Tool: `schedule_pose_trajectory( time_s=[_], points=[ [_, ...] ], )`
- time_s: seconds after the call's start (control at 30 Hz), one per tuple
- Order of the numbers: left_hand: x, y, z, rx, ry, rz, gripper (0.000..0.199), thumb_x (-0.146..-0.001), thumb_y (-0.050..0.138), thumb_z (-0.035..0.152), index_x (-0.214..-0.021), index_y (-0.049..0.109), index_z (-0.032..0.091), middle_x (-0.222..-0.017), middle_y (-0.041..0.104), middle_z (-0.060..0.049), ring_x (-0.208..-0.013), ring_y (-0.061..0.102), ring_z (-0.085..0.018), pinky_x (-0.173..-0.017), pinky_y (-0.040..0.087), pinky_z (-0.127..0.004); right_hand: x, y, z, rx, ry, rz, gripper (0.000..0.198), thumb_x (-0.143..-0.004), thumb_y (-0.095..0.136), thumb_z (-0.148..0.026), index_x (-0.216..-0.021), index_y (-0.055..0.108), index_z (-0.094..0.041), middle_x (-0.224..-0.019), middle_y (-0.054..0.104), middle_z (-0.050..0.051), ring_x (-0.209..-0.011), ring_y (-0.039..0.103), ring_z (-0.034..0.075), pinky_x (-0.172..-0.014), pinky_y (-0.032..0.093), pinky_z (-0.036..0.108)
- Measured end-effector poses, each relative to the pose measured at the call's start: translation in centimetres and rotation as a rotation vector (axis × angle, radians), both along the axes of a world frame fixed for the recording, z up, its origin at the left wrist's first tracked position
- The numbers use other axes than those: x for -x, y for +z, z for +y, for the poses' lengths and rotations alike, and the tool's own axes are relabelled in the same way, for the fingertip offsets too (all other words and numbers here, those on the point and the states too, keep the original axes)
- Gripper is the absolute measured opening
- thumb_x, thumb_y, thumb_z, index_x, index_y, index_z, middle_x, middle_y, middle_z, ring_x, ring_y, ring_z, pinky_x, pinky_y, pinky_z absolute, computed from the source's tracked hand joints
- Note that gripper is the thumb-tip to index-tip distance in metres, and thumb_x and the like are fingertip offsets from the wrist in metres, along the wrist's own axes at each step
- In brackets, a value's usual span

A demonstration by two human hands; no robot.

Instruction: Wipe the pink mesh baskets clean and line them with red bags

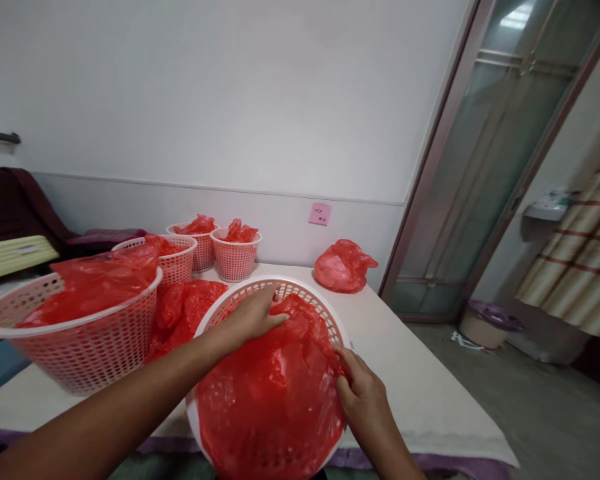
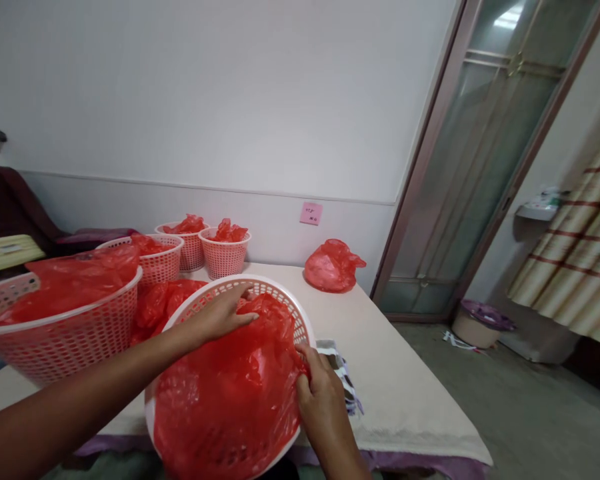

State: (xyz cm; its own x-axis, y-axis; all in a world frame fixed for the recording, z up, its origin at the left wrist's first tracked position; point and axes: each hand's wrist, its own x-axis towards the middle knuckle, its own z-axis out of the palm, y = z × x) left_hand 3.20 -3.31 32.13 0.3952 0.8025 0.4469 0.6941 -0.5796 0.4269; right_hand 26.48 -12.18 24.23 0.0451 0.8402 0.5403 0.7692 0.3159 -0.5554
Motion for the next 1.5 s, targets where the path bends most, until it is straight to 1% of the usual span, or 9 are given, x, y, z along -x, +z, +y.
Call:
schedule_pose_trajectory(
  time_s=[0.07, 0.17, 0.47, 0.73, 1.0, 1.13, 1.23, 1.37, 1.5],
  points=[
    [-0.5, 0.1, 0.4, 0.016, -0.025, -0.008, 0.017, -0.081, 0.055, 0.035, -0.087, 0.059, 0.02, -0.084, 0.065, -0.002, -0.079, 0.06, -0.02, -0.072, 0.045, -0.031, 0.0, 0.1, 0.0, 0.003, 0.006, -0.003, 0.049, -0.073, 0.039, -0.011, -0.114, 0.064, -0.021, -0.11, 0.07, 0.006, -0.101, 0.066, 0.019, -0.087, 0.052, 0.03],
    [-0.6, 0.5, 0.6, -0.011, 0.002, -0.052, 0.021, -0.087, 0.042, 0.03, -0.07, 0.049, 0.02, -0.066, 0.052, 0.003, -0.064, 0.051, -0.014, -0.06, 0.039, -0.025, -0.3, -0.1, 0.1, 0.005, 0.017, -0.032, 0.05, -0.073, 0.038, -0.01, -0.115, 0.064, -0.019, -0.112, 0.07, 0.006, -0.104, 0.066, 0.019, -0.089, 0.052, 0.03],
    [1.8, 3.3, 1.0, -0.168, 0.084, 0.087, 0.027, -0.091, 0.039, 0.035, -0.074, 0.054, 0.02, -0.074, 0.054, -0.001, -0.071, 0.05, -0.017, -0.064, 0.032, -0.03, -0.9, -0.9, 0.5, 0.006, 0.043, -0.121, 0.049, -0.077, 0.039, -0.009, -0.122, 0.059, -0.016, -0.116, 0.067, 0.01, -0.108, 0.064, 0.02, -0.093, 0.05, 0.032],
    [3.3, 2.5, 1.1, -0.141, 0.131, 0.074, 0.026, -0.086, 0.041, 0.024, -0.104, 0.059, 0.019, -0.1, 0.06, -0.008, -0.086, 0.056, -0.023, -0.075, 0.04, -0.035, -0.5, -1.0, 0.7, -0.047, 0.041, -0.125, 0.05, -0.075, 0.04, -0.009, -0.119, 0.06, -0.018, -0.114, 0.068, 0.008, -0.107, 0.064, 0.02, -0.09, 0.051, 0.03],
    [3.6, 3.2, -1.4, 0.272, -0.141, -0.054, 0.036, -0.079, 0.059, 0.04, -0.111, 0.059, 0.023, -0.111, 0.063, -0.005, -0.101, 0.056, -0.021, -0.088, 0.042, -0.032, -0.4, -0.9, 0.9, -0.006, 0.009, -0.123, 0.05, -0.075, 0.04, -0.01, -0.12, 0.06, -0.019, -0.108, 0.069, 0.006, -0.099, 0.066, 0.019, -0.085, 0.052, 0.029],
    [2.8, 2.4, -1.8, 0.605, -0.219, -0.143, 0.045, -0.086, 0.043, 0.057, -0.084, 0.065, 0.018, -0.07, 0.061, -0.001, -0.063, 0.054, -0.015, -0.06, 0.043, -0.026, 0.1, -0.7, 0.9, 0.003, 0.024, -0.132, 0.05, -0.075, 0.039, -0.009, -0.119, 0.06, -0.019, -0.112, 0.067, 0.007, -0.103, 0.064, 0.019, -0.088, 0.051, 0.03],
    [1.9, 0.9, -1.6, 0.785, -0.282, -0.219, 0.029, -0.075, 0.061, 0.045, -0.078, 0.064, 0.017, -0.062, 0.056, 0.002, -0.053, 0.049, -0.011, -0.053, 0.039, -0.023, 0.4, -0.6, 0.7, 0.019, 0.019, -0.115, 0.05, -0.076, 0.038, -0.008, -0.12, 0.059, -0.02, -0.113, 0.067, 0.006, -0.105, 0.063, 0.018, -0.091, 0.049, 0.031],
    [0.6, -0.5, -1.9, 0.869, -0.317, -0.348, 0.013, -0.064, 0.065, 0.028, -0.069, 0.06, 0.017, -0.066, 0.059, 0.002, -0.061, 0.054, -0.011, -0.061, 0.043, -0.024, 0.5, -0.9, 0.5, 0.021, -0.015, -0.095, 0.051, -0.076, 0.038, -0.007, -0.12, 0.059, -0.02, -0.113, 0.067, 0.006, -0.106, 0.062, 0.019, -0.091, 0.048, 0.032],
    [-1.0, -1.3, -2.8, 0.926, -0.268, -0.469, 0.026, -0.073, 0.056, 0.044, -0.071, 0.053, 0.018, -0.068, 0.062, 0.0, -0.063, 0.06, -0.014, -0.06, 0.048, -0.028, 0.5, -1.0, 0.6, -0.002, -0.019, -0.096, 0.05, -0.075, 0.038, -0.008, -0.119, 0.06, -0.019, -0.111, 0.067, 0.008, -0.102, 0.064, 0.02, -0.089, 0.049, 0.032]
  ],
)
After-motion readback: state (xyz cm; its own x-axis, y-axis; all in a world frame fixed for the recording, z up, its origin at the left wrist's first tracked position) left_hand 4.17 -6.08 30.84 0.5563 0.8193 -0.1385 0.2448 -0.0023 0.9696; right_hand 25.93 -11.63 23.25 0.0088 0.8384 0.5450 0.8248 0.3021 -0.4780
